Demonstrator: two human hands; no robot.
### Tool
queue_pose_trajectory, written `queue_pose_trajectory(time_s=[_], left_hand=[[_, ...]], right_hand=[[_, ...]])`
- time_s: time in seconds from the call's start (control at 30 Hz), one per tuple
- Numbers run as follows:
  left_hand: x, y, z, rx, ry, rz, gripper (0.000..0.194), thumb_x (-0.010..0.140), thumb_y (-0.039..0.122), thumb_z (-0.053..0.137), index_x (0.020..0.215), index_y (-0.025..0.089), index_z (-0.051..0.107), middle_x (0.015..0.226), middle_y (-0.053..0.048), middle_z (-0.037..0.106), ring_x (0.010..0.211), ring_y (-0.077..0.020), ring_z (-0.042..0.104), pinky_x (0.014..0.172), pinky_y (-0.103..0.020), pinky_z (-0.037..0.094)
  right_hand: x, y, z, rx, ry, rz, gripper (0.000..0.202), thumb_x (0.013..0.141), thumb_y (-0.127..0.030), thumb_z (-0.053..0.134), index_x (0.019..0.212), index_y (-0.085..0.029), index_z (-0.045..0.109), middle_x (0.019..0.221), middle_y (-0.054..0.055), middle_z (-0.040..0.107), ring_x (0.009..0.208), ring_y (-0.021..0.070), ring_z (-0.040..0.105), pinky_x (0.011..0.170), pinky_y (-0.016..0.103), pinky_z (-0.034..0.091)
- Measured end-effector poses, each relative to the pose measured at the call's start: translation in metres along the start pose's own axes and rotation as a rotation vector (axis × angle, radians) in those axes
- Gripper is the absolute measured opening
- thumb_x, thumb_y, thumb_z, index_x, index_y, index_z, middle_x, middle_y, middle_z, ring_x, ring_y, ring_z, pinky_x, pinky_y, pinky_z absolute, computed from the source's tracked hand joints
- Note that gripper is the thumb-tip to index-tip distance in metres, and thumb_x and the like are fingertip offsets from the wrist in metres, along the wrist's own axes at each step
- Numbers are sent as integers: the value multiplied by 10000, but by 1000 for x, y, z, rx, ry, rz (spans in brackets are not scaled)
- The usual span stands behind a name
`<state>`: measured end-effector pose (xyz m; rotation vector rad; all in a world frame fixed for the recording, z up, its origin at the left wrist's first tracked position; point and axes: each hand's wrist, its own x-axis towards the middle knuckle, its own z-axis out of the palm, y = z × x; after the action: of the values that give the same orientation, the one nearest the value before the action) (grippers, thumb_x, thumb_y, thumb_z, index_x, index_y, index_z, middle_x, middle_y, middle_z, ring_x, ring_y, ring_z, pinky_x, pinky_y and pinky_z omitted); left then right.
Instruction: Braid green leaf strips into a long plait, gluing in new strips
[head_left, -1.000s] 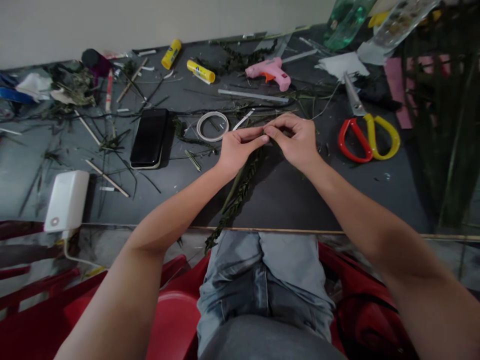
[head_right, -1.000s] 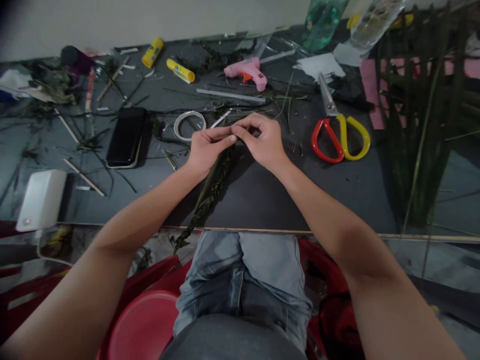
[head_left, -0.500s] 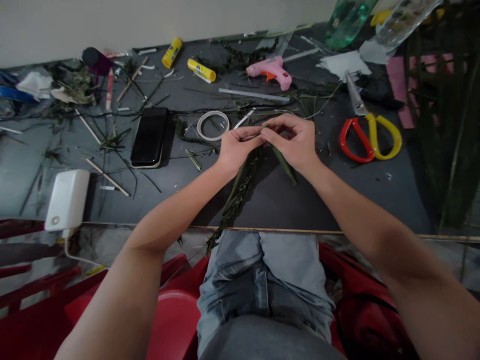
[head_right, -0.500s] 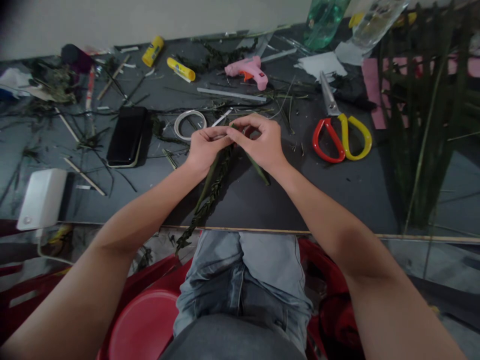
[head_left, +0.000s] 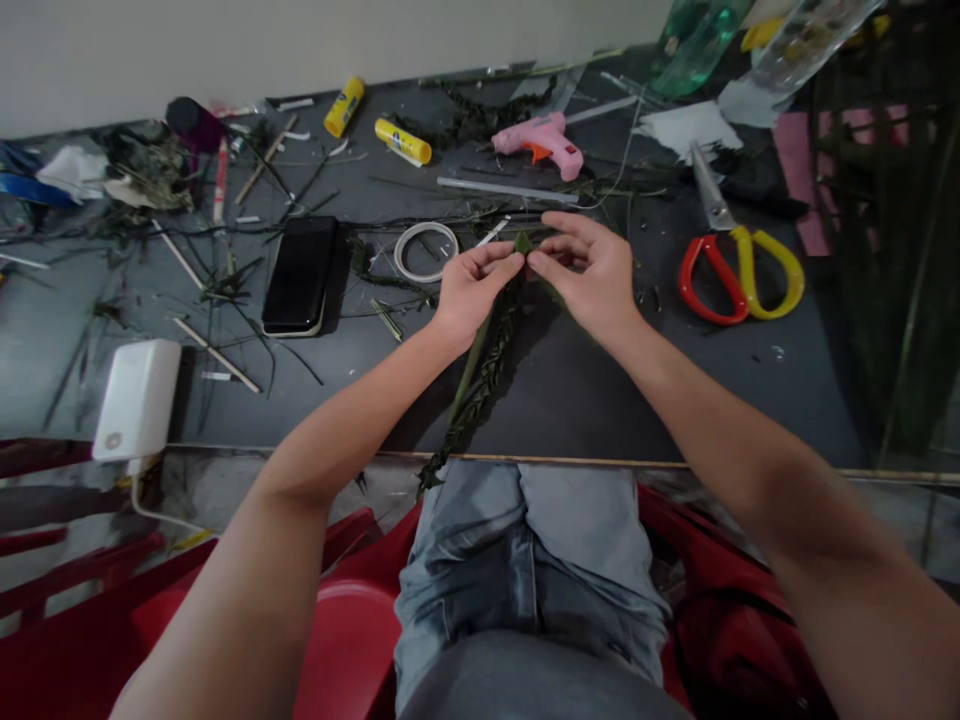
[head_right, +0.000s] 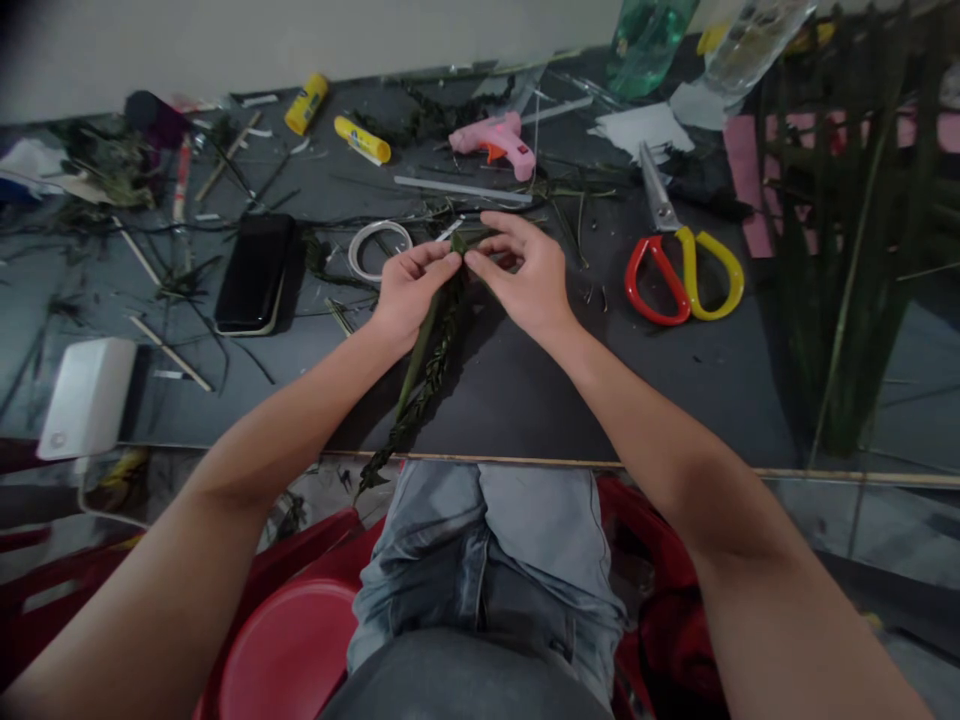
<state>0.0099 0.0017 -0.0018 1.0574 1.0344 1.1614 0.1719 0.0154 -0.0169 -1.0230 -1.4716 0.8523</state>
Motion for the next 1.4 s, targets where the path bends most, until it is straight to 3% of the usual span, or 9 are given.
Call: queue_pose_trajectory(time_s=[0.13, 0.3, 0.43, 0.6, 0.87, 1.1, 1.27, 1.4], left_hand=[[3, -2, -1, -27, -12, -43, 181, 793, 315, 843, 922, 204, 780, 863, -33, 801, 874, -186, 777, 851, -319, 629], [6, 1, -8, -44, -61, -93, 235, 709, 333, 904, 884, 211, 808, 881, -25, 813, 932, -201, 768, 908, -349, 619], [9, 2, -11, 4, -56, -117, 229, 676, 294, 919, 843, 184, 808, 817, -31, 802, 835, -184, 765, 855, -329, 611], [10, -2, -7, -36, -6, -85, 144, 739, 261, 870, 819, 180, 782, 781, -18, 791, 705, -129, 737, 765, -275, 603], [6, 3, -4, -98, 18, -131, 112, 782, 266, 838, 834, 184, 784, 714, -2, 767, 628, -97, 699, 679, -232, 597], [7, -1, -6, -55, 65, -59, 82, 817, 250, 809, 885, 205, 808, 720, 9, 769, 632, -95, 703, 660, -227, 579], [7, -4, -7, -50, 41, 43, 238, 718, 273, 900, 932, 224, 809, 812, 0, 801, 752, -143, 756, 771, -283, 623], [5, -5, -6, -53, 36, 117, 296, 670, 328, 934, 922, 232, 810, 874, -2, 812, 910, -188, 778, 870, -322, 634]], right_hand=[[1, 7, -5, -43, 43, 7, 478, 760, -423, 853, 1170, -242, 686, 879, 32, 760, 830, 204, 716, 808, 355, 597], [3, 12, -6, -16, 38, 28, 500, 761, -425, 851, 1189, -248, 663, 877, 30, 757, 822, 199, 717, 795, 346, 604], [3, 21, -1, 95, -35, 115, 561, 751, -472, 860, 1220, -260, 638, 866, 18, 749, 767, 189, 711, 692, 332, 609], [6, 28, -3, 212, -132, 203, 591, 732, -483, 880, 1229, -271, 640, 856, 10, 744, 732, 199, 712, 615, 338, 605], [4, 13, -4, 170, -144, 222, 515, 743, -474, 881, 1150, -242, 669, 848, 26, 739, 811, 218, 734, 691, 356, 625], [0, 0, -1, 154, -157, 308, 478, 753, -358, 872, 1163, -216, 671, 779, 2, 714, 637, 164, 669, 539, 298, 574], [-3, -1, 3, 137, -92, 222, 331, 748, -357, 863, 1016, -212, 735, 691, -23, 679, 570, 132, 631, 506, 269, 540], [-6, -5, 7, 85, 49, 64, 366, 714, -534, 864, 868, -213, 779, 800, 8, 741, 728, 172, 700, 687, 336, 603]])
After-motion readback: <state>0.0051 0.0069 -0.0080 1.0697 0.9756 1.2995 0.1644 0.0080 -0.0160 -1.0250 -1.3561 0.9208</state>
